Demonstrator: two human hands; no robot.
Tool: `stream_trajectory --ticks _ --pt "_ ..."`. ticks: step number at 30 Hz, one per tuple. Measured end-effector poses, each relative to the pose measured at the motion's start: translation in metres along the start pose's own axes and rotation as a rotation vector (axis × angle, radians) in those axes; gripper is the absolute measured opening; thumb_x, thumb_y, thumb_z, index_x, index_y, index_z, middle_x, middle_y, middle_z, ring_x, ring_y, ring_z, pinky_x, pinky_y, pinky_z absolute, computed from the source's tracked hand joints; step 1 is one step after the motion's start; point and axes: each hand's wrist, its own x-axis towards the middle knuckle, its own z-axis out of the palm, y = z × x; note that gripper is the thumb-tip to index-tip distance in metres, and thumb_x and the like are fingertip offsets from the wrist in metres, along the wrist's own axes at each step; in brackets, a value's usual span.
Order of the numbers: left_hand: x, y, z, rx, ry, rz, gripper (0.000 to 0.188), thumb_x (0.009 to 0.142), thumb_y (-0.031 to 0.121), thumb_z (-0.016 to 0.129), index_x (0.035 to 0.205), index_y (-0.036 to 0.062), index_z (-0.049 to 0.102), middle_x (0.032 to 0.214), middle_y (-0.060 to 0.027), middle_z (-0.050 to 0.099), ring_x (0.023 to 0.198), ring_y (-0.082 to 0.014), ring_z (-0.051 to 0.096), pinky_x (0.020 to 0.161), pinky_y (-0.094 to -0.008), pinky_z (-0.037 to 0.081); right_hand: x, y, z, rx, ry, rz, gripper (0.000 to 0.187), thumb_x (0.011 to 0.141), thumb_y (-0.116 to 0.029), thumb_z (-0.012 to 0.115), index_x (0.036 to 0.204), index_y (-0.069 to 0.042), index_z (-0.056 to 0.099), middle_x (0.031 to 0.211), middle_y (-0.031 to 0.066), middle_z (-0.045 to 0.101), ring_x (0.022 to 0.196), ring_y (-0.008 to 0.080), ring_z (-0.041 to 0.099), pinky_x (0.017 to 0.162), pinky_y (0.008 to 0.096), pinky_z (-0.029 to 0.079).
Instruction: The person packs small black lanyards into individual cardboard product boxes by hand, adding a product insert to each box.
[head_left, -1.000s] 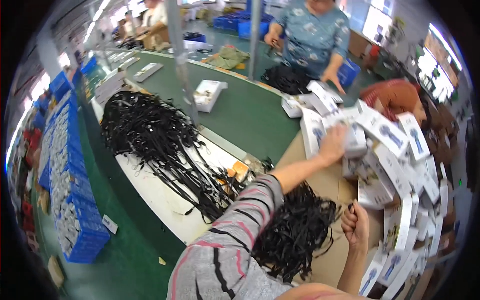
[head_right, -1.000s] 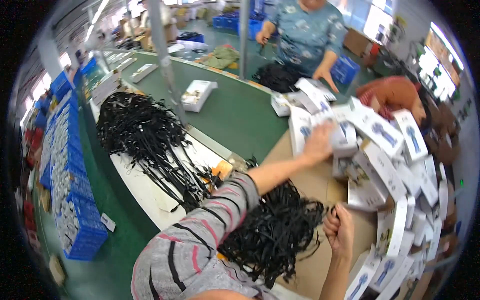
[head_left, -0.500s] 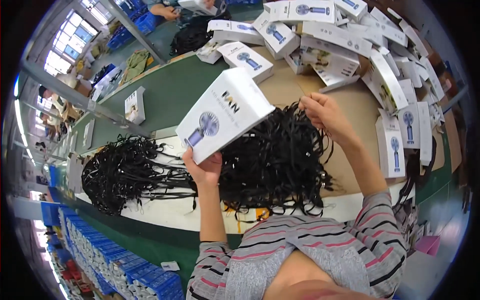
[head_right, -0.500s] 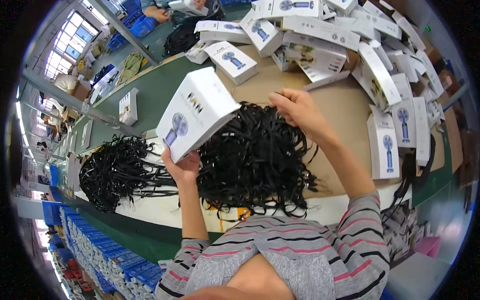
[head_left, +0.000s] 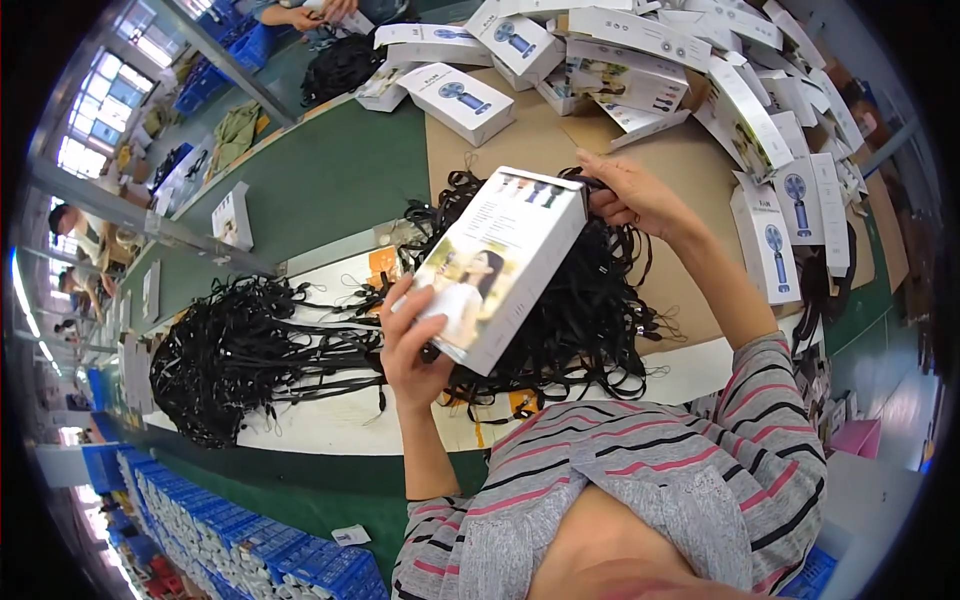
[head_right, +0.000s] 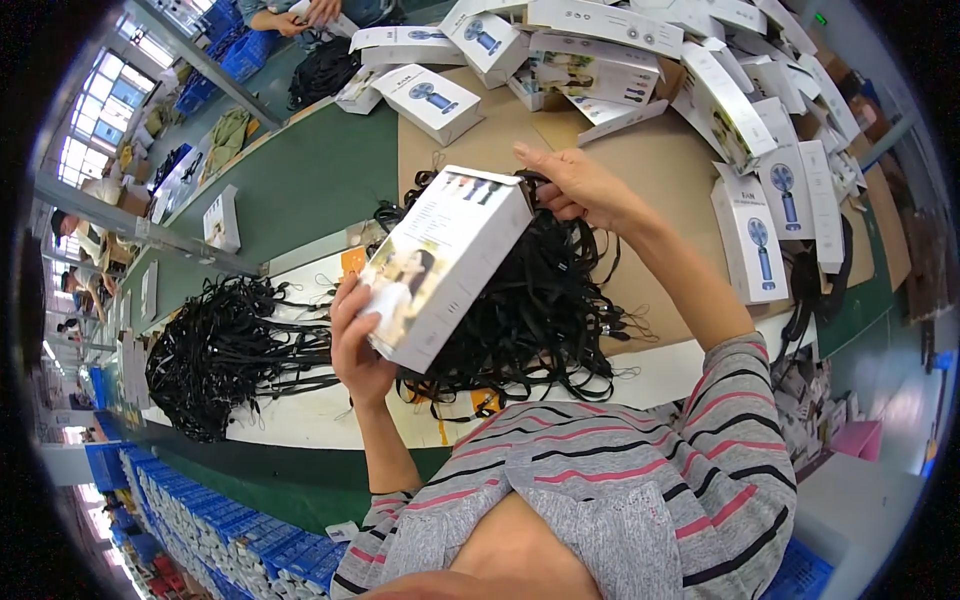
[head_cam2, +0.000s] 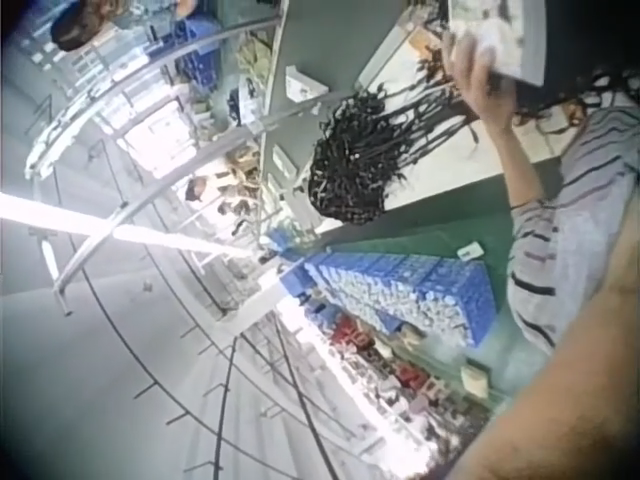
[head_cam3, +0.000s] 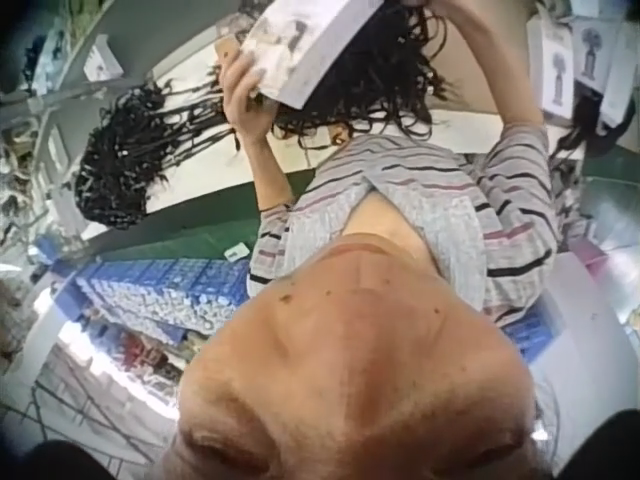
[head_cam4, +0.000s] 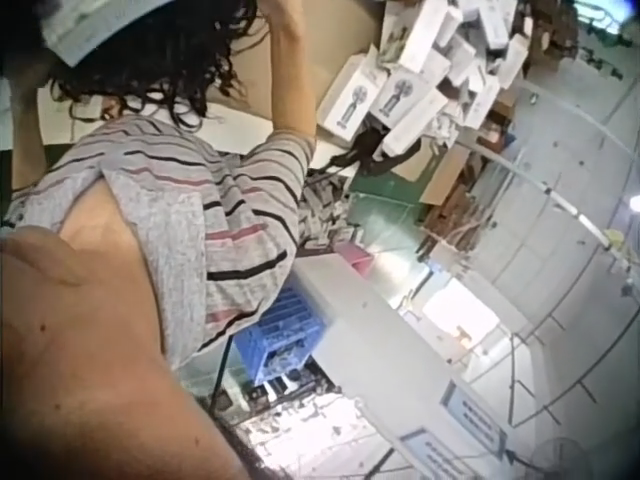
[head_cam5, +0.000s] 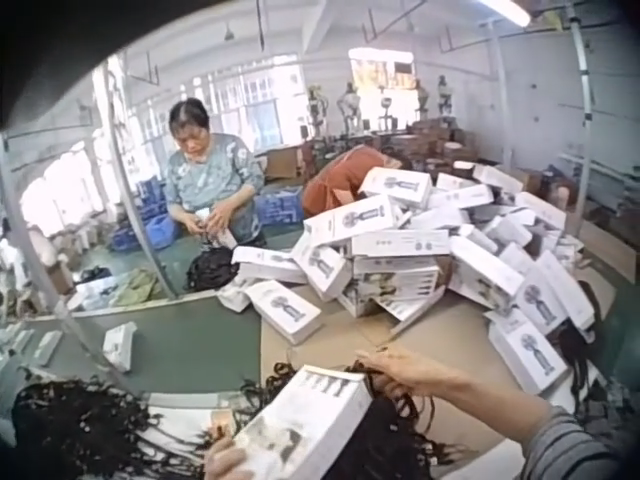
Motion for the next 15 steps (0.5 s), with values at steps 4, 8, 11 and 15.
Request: stream_trajectory --ticks 4,8,11,15 --pt "0.006 0.020 -0.002 0.159 -0.099 0.175 0.036 0.060 -0.007 0.069 0.090 0.0137 0.066 0.111 -0.0086 0.061 0.115 -0.0384 0.047 0.089 -0.0431 0.047 0.003 0.001 -0.010 -0.364 -0.065 0.018 0.040 0.086 -0.046 0.055 0.067 -0.011 0.055 0.054 -0.0082 0.033 0.044 0.0011 0.025 0.038 0.0186 0.017" --pt "0.005 0.027 -0.008 0.276 -0.237 0.311 0.032 0.064 0.002 0.071 0.091 0.0186 0.069 0.111 -0.0044 0.061 0.113 -0.0363 0.049 0.087 -0.0403 0.048 -0.007 -0.008 -0.002 -0.857 -0.063 -0.169 0.033 0.080 -0.034 0.062 0.078 -0.001 0.066 0.061 0.0003 0.054 0.057 0.0092 0.046 0.050 0.0266 0.034" --pt "-0.011 0.020 -0.010 0.287 -0.196 0.290 0.033 0.066 0.000 0.070 0.092 0.0191 0.067 0.112 -0.0055 0.060 0.113 -0.0390 0.048 0.088 -0.0435 0.047 0.004 0.006 -0.013 -0.668 -0.103 -0.346 0.038 0.079 -0.037 0.064 0.071 0.001 0.064 0.061 0.0015 0.055 0.058 0.0095 0.048 0.051 0.0260 0.036" --pt "-0.028 0.010 -0.011 0.415 -0.126 0.168 0.028 0.070 -0.004 0.066 0.093 0.0129 0.064 0.115 -0.0100 0.058 0.115 -0.0389 0.045 0.092 -0.0454 0.045 0.005 0.009 -0.022 -0.145 -0.043 -0.329 0.024 0.087 -0.021 0.056 0.067 -0.009 0.058 0.055 -0.0084 0.044 0.046 -0.0008 0.034 0.041 0.0179 0.025"
